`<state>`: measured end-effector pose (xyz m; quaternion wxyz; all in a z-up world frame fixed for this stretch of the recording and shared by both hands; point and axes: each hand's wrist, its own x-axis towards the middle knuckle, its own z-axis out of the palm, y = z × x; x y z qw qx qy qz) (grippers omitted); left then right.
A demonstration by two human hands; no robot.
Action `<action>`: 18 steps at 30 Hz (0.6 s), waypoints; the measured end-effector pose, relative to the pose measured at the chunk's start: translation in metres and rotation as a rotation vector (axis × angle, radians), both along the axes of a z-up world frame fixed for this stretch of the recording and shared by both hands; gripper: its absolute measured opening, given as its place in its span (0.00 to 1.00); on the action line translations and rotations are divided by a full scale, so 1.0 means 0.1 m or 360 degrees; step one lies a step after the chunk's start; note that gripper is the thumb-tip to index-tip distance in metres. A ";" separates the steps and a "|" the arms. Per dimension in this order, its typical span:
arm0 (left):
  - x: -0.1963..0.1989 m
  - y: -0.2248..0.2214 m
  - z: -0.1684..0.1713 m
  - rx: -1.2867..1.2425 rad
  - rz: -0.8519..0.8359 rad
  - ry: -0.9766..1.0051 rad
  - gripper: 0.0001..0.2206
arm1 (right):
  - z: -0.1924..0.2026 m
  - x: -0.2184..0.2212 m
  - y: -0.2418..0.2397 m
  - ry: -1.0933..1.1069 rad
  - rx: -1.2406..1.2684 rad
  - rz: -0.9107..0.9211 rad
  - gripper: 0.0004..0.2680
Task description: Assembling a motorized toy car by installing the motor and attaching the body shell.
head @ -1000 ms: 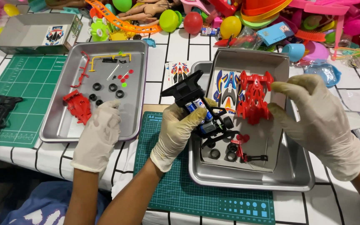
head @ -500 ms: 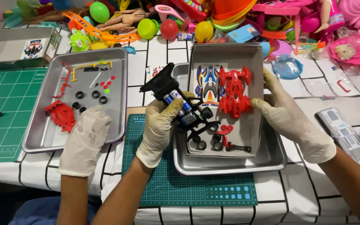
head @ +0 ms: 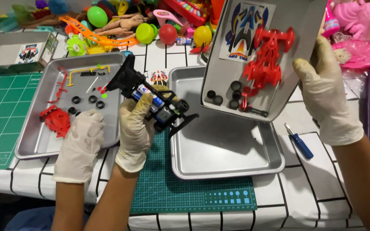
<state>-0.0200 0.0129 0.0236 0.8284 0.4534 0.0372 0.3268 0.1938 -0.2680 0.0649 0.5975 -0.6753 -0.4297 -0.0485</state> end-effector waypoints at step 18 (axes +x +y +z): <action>0.09 0.02 -0.17 0.0118 -0.0229 0.0203 0.16 | -0.26 -0.35 0.45 -0.0293 -0.1678 -0.0611 0.31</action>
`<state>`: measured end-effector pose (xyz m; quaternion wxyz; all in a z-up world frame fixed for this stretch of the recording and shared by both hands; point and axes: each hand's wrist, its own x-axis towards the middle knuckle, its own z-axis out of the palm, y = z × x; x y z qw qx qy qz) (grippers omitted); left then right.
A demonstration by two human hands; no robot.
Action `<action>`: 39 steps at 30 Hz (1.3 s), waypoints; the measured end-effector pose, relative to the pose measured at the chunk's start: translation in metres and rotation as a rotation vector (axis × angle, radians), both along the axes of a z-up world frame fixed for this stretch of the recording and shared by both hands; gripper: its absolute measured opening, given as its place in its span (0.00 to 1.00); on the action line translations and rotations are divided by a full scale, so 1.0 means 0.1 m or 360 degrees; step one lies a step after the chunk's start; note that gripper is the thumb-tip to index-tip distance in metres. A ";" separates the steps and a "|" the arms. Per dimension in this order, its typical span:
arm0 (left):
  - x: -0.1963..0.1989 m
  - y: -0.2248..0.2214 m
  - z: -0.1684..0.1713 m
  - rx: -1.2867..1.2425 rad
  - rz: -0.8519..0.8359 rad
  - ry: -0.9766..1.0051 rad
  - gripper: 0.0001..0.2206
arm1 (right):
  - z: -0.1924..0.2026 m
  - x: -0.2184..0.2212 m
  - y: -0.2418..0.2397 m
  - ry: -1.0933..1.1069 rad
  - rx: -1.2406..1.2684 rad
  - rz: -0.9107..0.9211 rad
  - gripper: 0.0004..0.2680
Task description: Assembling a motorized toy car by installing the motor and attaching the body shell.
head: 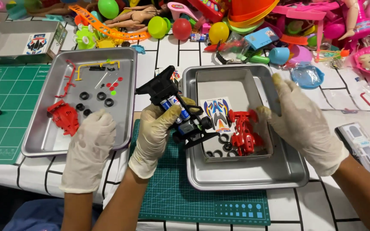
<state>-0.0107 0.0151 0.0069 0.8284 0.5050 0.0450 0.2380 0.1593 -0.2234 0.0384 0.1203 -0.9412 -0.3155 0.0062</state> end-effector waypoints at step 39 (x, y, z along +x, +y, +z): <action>0.93 -0.63 0.21 0.2241 -0.0057 0.1629 0.23 | 0.28 -0.22 -0.42 -0.0181 0.0967 0.0938 0.11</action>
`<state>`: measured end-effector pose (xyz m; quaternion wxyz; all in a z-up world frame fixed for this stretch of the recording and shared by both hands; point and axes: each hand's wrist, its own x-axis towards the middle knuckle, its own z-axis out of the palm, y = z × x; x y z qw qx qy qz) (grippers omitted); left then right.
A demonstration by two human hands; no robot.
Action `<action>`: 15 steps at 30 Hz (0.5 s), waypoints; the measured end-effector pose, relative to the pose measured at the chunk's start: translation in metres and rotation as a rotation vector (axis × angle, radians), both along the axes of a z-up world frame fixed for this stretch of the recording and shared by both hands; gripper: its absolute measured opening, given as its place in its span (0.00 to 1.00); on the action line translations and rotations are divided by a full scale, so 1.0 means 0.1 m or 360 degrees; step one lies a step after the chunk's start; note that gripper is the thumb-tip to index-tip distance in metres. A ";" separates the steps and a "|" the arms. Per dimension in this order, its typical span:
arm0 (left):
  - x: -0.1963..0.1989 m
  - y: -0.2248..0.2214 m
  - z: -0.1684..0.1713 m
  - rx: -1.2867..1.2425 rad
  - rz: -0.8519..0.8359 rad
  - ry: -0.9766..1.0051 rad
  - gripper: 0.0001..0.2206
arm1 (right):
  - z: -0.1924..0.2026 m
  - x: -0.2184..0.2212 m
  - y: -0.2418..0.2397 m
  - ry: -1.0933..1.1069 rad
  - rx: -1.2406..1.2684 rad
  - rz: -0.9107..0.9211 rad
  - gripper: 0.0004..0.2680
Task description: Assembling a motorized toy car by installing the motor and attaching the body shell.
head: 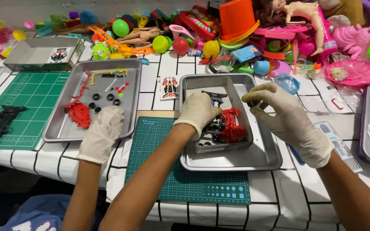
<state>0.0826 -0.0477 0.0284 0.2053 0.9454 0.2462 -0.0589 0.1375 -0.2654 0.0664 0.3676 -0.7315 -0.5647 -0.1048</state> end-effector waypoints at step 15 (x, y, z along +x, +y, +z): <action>-0.93 -0.05 0.24 -0.1143 0.0037 -0.1294 0.11 | 0.00 -0.47 0.49 0.0027 0.0314 -0.0095 0.19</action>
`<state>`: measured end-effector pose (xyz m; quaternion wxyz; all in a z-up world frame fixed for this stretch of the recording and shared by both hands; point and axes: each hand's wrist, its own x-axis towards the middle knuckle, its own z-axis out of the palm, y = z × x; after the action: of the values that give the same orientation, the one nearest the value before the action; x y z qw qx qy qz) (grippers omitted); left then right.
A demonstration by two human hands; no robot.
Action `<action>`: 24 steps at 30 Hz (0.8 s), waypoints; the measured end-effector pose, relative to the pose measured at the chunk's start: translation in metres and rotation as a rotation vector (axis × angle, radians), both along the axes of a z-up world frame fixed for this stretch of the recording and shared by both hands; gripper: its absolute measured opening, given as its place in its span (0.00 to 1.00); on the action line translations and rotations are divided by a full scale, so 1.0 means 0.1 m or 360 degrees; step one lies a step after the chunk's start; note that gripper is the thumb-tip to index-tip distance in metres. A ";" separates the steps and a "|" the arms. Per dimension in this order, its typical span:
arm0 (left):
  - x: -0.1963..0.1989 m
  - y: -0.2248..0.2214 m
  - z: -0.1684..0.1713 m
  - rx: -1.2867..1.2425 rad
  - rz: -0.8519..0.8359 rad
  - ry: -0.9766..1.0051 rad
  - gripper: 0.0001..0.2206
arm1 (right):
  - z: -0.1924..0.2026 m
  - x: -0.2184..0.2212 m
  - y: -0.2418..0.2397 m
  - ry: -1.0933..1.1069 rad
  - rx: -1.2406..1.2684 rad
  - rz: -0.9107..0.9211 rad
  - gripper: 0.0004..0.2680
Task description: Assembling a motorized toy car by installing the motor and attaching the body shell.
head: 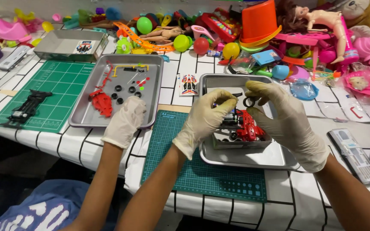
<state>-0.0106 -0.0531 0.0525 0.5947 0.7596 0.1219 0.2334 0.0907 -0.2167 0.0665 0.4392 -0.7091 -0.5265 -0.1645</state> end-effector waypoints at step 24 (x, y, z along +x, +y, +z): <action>-2.07 0.12 -0.51 -0.0159 0.0794 -0.0514 0.06 | 0.21 -1.21 1.10 0.0122 -0.0147 0.0717 0.13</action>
<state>-0.2171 -0.0416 0.0018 0.5674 0.6291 0.2199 0.4837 -0.0303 -0.1066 0.0870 0.4517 -0.5987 -0.6614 -0.0109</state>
